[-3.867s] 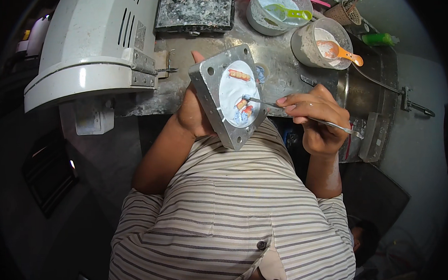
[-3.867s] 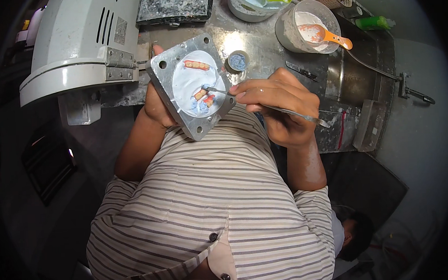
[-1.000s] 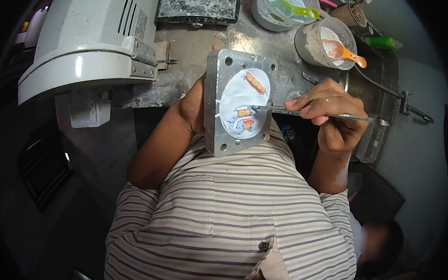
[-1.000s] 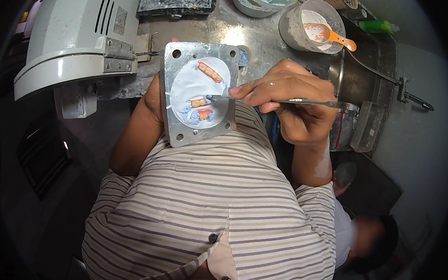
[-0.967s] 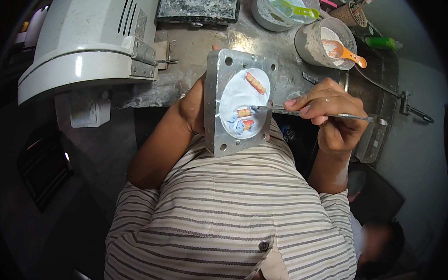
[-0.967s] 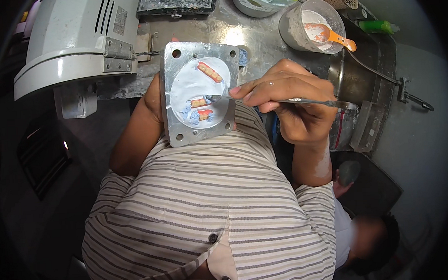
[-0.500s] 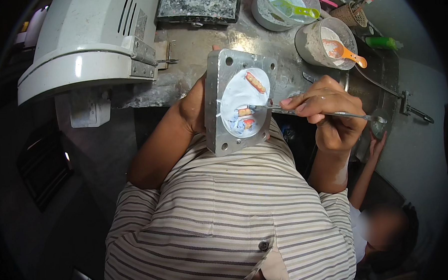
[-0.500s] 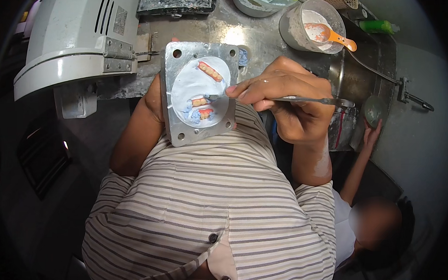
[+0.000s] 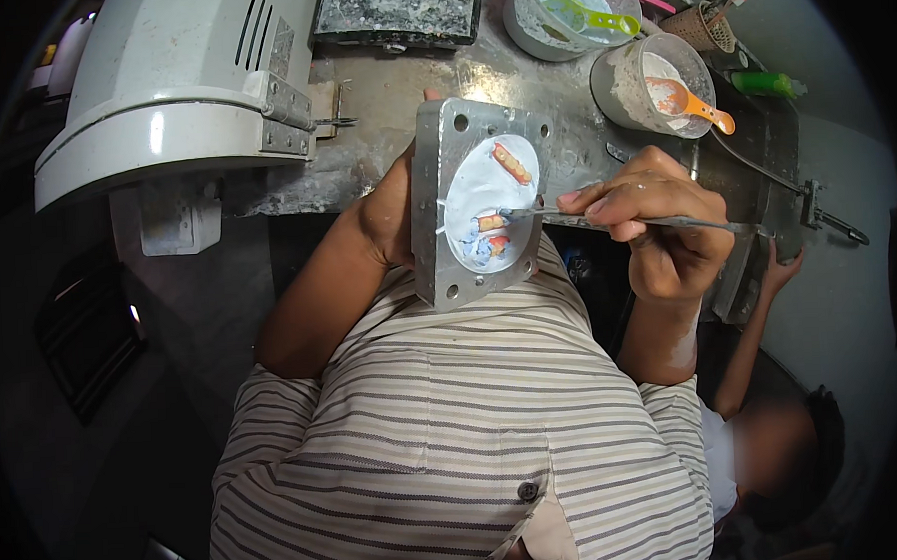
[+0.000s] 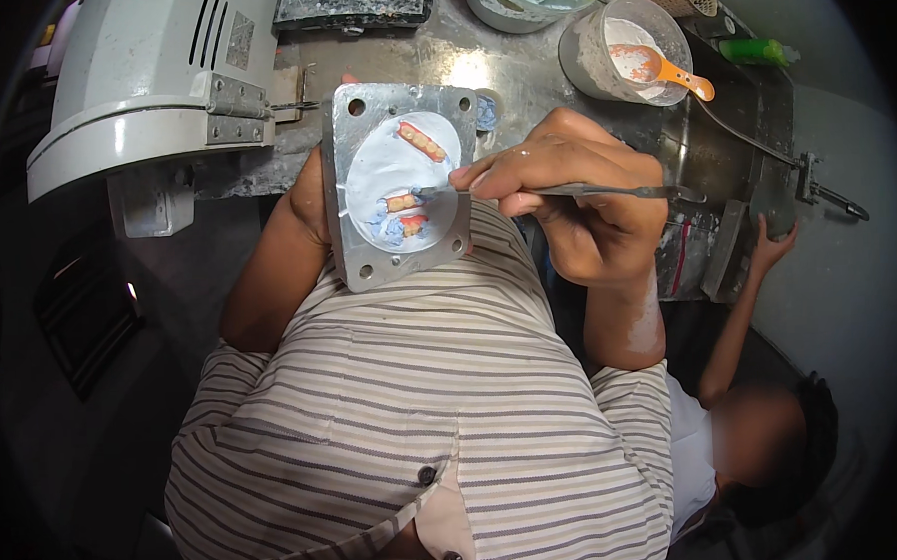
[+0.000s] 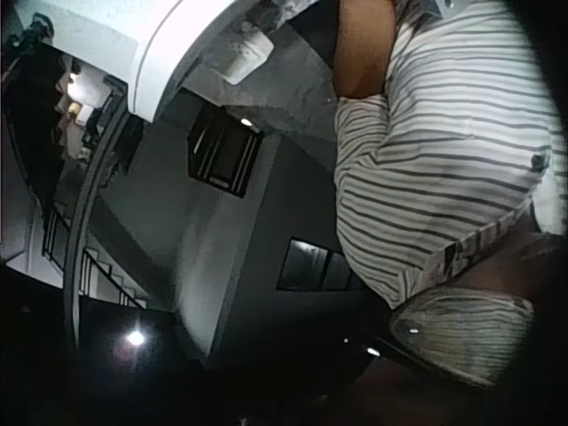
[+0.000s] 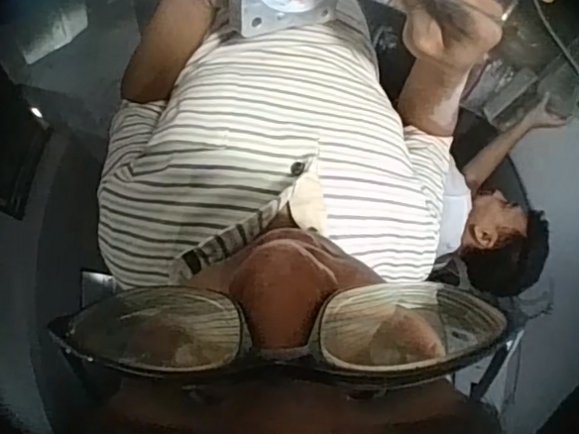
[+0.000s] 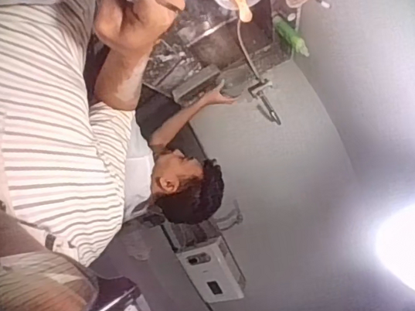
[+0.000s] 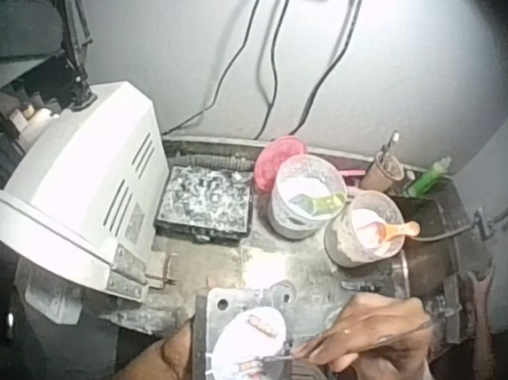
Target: The person works on a dental mold, applying material around denture teeth with a metal tool and smoothing the surface with fingers.
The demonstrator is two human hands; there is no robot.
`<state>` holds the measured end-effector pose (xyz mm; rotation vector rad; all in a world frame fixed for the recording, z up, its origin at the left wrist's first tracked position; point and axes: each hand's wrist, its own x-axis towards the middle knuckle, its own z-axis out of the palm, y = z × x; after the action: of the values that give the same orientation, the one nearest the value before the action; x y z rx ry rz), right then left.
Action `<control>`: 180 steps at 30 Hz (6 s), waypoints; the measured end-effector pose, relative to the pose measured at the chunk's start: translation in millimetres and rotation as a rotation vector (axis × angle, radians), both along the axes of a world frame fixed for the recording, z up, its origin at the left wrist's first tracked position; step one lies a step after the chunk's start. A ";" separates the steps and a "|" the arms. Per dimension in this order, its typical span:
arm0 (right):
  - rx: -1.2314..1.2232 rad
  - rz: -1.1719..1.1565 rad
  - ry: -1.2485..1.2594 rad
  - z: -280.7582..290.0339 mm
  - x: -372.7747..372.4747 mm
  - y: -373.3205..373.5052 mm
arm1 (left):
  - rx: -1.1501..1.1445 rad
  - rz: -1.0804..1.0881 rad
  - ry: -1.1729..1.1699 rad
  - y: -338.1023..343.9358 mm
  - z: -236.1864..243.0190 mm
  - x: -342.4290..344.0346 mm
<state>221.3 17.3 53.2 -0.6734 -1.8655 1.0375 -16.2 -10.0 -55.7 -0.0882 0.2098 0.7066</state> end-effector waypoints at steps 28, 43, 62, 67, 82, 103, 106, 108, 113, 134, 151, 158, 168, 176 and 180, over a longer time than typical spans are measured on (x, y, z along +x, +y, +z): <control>0.026 -0.086 0.015 -4.1 -5.2 -2.5 | 0.000 0.008 0.118 1.7 15.5 0.5; -0.013 -0.089 0.040 -3.3 -2.5 -3.6 | -0.011 0.027 -0.070 -3.0 -1.8 -2.7; -0.093 -0.093 0.092 -3.8 -2.8 -6.5 | 0.022 0.048 -0.063 -4.3 -5.3 -5.9; -0.052 -0.030 0.113 -8.3 -1.2 -2.6 | -0.062 0.069 -0.229 -10.3 -3.8 -8.7; -0.187 -0.090 0.284 -6.7 -12.9 -9.5 | -0.057 0.061 -0.274 -10.6 -11.6 -12.1; -0.145 -0.064 0.251 -11.6 -9.9 -5.6 | -0.001 0.074 -0.231 -8.7 -8.5 -10.1; -0.126 -0.057 0.212 -10.7 -8.4 -4.7 | -0.045 0.077 -0.198 -8.0 -7.1 -11.0; -0.114 -0.055 0.199 -9.4 -7.9 -5.9 | -0.054 0.061 -0.238 -4.7 -13.5 -14.0; -0.110 -0.119 0.265 -10.7 -7.6 -8.8 | 0.059 0.078 -0.256 -2.3 -9.8 -11.9; -0.066 -0.257 0.269 -9.6 11.3 -10.1 | -0.085 0.140 -0.292 -6.6 5.4 -10.9; -0.011 0.068 -0.318 -2.4 -21.0 -6.1 | -0.030 0.036 -0.269 -7.2 -7.3 -4.9; -0.009 0.044 -0.312 -1.5 -21.2 -8.4 | -0.008 0.046 -0.265 -8.3 -6.8 -6.7; 0.004 -0.039 -0.341 -3.2 -19.0 -13.4 | -0.006 0.071 -0.200 -6.2 -8.4 -10.4; 0.028 -0.048 -0.339 -2.3 -22.5 -12.0 | -0.031 0.080 -0.165 -6.9 -11.4 -12.2; 0.065 -0.024 -0.351 -4.5 -21.8 -11.1 | -0.020 0.073 -0.229 -5.2 -8.8 -12.5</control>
<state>199.5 6.2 48.7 -0.8813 -2.1751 0.8806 -28.8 -15.2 -64.6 -0.1949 -0.0054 0.7610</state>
